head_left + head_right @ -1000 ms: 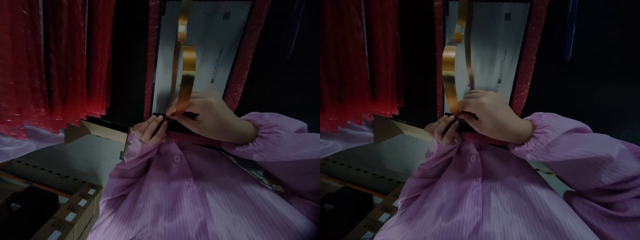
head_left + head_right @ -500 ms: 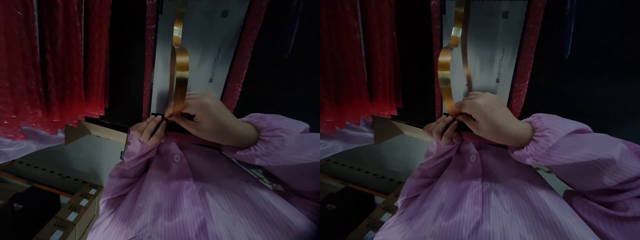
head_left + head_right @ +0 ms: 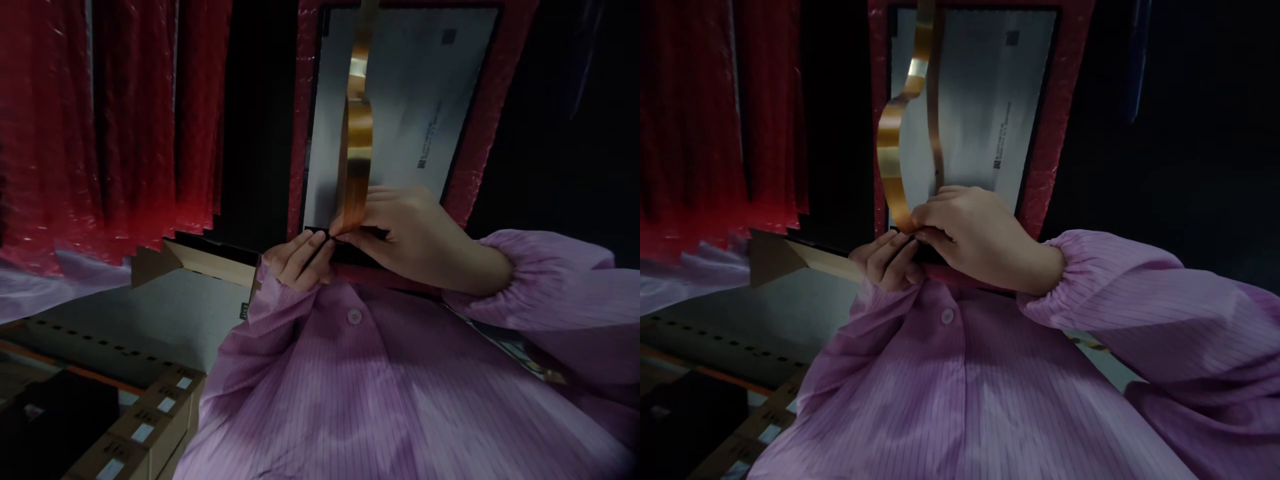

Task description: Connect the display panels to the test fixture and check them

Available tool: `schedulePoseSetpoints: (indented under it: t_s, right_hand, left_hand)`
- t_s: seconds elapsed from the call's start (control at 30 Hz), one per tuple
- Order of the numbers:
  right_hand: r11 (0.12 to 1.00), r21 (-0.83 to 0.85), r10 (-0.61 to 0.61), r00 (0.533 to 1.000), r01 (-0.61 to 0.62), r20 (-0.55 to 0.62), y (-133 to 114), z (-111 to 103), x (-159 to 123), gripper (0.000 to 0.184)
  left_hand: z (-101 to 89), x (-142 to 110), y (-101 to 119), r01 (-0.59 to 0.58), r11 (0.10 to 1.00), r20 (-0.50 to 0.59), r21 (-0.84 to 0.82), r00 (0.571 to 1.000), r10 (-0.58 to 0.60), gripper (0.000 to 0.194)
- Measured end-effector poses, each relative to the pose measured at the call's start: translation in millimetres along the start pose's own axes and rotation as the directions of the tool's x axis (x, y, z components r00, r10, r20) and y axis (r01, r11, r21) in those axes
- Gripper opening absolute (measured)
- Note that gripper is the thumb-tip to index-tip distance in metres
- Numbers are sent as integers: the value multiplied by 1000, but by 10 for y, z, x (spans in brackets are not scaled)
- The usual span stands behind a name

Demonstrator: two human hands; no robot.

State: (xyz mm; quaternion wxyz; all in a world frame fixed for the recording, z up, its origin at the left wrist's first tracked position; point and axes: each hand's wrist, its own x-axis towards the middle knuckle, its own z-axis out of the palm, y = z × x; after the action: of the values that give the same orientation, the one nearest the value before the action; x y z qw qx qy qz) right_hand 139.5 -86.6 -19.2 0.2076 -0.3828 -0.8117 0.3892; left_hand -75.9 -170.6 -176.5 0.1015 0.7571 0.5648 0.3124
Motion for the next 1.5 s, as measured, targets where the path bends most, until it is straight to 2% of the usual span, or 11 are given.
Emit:
schedulePoseSetpoints:
  t_s: [0.1, 0.27, 0.4, 0.67, 0.87, 1.03, 1.1, 1.2, 1.3, 1.43, 1.5]
  right_hand:
    - [1000, -15, 9, 1000, -9, -8, -11, 15, 7, 11]
    - [1000, -22, 5, 1000, -5, 24, 1, 3, -2, 11]
    - [1000, -13, 0, 1000, 0, 17, 2, -6, -4, 11]
    - [999, -5, 40, 996, -39, 77, -21, -44, 18, 14]
    - [999, -6, 45, 995, -45, 87, -9, -39, 23, 15]
    - [999, 0, 50, 995, -50, 89, -1, -49, 21, 13]
    - [998, -7, 58, 995, -57, 86, -1, -40, 18, 12]
    - [999, -29, 16, 999, -15, 36, -16, -35, 4, 11]
    - [999, 18, -29, 995, 30, -95, -29, -69, -18, 11]
    - [973, 224, 109, 954, -46, -279, 31, -138, -23, 27]
    - [949, 308, 181, 918, -70, -351, 94, -151, -9, 31]
  left_hand:
    - [-22, 71, 64, -160, 979, -279, 130, 941, 191, 40]
    - [-71, 200, 130, -175, 899, -333, 402, 887, 321, 54]
    - [-89, 262, 123, -235, 853, -353, 467, 835, 423, 75]
    - [-20, 177, -32, -234, 964, -196, 123, 947, 255, 68]
    - [-10, 242, 18, -418, 908, -414, 7, 826, 383, 50]
    - [61, 228, 70, -125, 992, -180, 10, 976, 125, 75]
    - [109, 223, 71, -25, 999, -90, 26, 996, 28, 76]
    - [169, 242, 66, 12, 994, -129, 108, 992, 2, 61]
    - [195, 283, 101, 29, 973, -311, 227, 949, 44, 48]
    - [141, 338, 200, -31, 957, -572, 290, 796, 199, 51]
    - [66, 355, 240, -131, 961, -606, 246, 753, 257, 50]
